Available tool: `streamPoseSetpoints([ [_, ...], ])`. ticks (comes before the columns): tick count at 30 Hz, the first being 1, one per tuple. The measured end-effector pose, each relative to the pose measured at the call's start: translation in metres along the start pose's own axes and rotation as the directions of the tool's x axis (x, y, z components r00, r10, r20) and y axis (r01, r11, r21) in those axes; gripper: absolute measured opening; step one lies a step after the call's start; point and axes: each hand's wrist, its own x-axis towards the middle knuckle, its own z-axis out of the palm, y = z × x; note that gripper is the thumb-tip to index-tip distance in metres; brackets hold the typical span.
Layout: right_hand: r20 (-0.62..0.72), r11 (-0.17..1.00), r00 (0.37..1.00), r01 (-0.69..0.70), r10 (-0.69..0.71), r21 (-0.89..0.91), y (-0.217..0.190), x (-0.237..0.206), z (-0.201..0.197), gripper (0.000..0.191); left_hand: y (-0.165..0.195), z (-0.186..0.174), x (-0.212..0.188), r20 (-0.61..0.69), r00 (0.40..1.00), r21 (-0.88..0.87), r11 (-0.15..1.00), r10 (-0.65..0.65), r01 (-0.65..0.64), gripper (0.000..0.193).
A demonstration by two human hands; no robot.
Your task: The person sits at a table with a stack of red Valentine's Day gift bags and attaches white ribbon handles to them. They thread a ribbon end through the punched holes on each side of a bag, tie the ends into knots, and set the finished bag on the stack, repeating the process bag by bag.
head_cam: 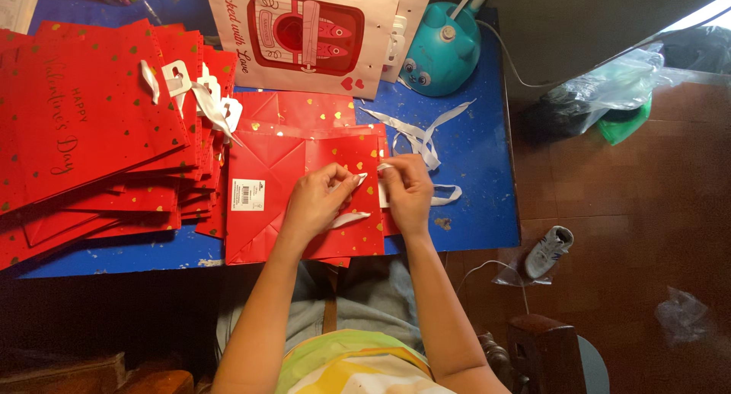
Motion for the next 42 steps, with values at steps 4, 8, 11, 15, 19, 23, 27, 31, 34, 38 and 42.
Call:
streamPoseSetpoints([
  [4, 0.04, 0.994, 0.995, -0.093, 0.09, 0.059, -0.004, -0.001, -0.003, 0.012, -0.002, 0.0, 0.001, 0.007, 1.0, -0.03, 1.0, -0.007, 0.007, 0.025],
  [8, 0.193, 0.958, 0.968, 0.2, -0.16, -0.206, -0.009, -0.006, -0.003, 0.032, -0.002, -0.001, 0.0, 0.015, 1.0, -0.058, 0.998, -0.018, 0.018, 0.025],
  [11, 0.209, 0.985, 0.975, 0.108, -0.078, -0.134, -0.007, -0.007, -0.003, 0.028, -0.002, 0.0, 0.001, 0.019, 1.0, -0.067, 0.998, -0.02, 0.021, 0.026],
  [15, 0.165, 0.942, 0.965, 0.24, -0.205, -0.234, -0.001, -0.008, -0.003, 0.018, -0.002, 0.0, 0.001, 0.029, 1.0, -0.109, 0.994, -0.002, 0.005, 0.026],
  [19, 0.014, 0.944, 0.984, 0.172, -0.176, -0.282, 0.0, -0.005, -0.004, 0.007, 0.0, -0.002, 0.001, 0.053, 0.997, -0.059, 0.996, -0.064, 0.067, 0.026],
  [23, 0.07, 0.967, 0.993, 0.107, -0.093, -0.231, -0.006, -0.006, -0.001, 0.018, 0.002, -0.002, -0.002, 0.061, 0.998, -0.048, 0.998, -0.033, 0.036, 0.027],
  [27, 0.17, 0.967, 0.975, 0.176, -0.145, -0.185, -0.011, -0.008, 0.0, 0.023, 0.002, -0.001, -0.003, 0.112, 0.994, -0.292, 0.955, -0.01, 0.042, 0.029],
  [31, 0.154, 0.912, 0.939, 0.336, -0.306, -0.237, -0.011, -0.008, -0.001, 0.015, 0.0, -0.004, -0.002, 0.184, 0.978, -0.375, 0.914, -0.093, 0.157, 0.032],
  [34, 0.055, 0.949, 0.982, 0.189, -0.18, -0.251, -0.01, -0.008, -0.001, 0.01, 0.0, -0.008, -0.001, 0.215, 0.976, -0.429, 0.901, 0.034, 0.064, 0.03],
  [38, 0.011, 0.97, 0.995, 0.099, -0.099, -0.224, -0.009, -0.007, 0.0, 0.009, 0.001, -0.01, -0.002, 0.227, 0.974, -0.521, 0.843, -0.016, 0.135, 0.029],
  [42, 0.027, 0.957, 0.983, 0.181, -0.179, -0.227, -0.007, -0.005, 0.0, 0.008, 0.003, -0.007, -0.01, 0.2, 0.98, -0.737, 0.659, 0.0, 0.151, 0.027],
])
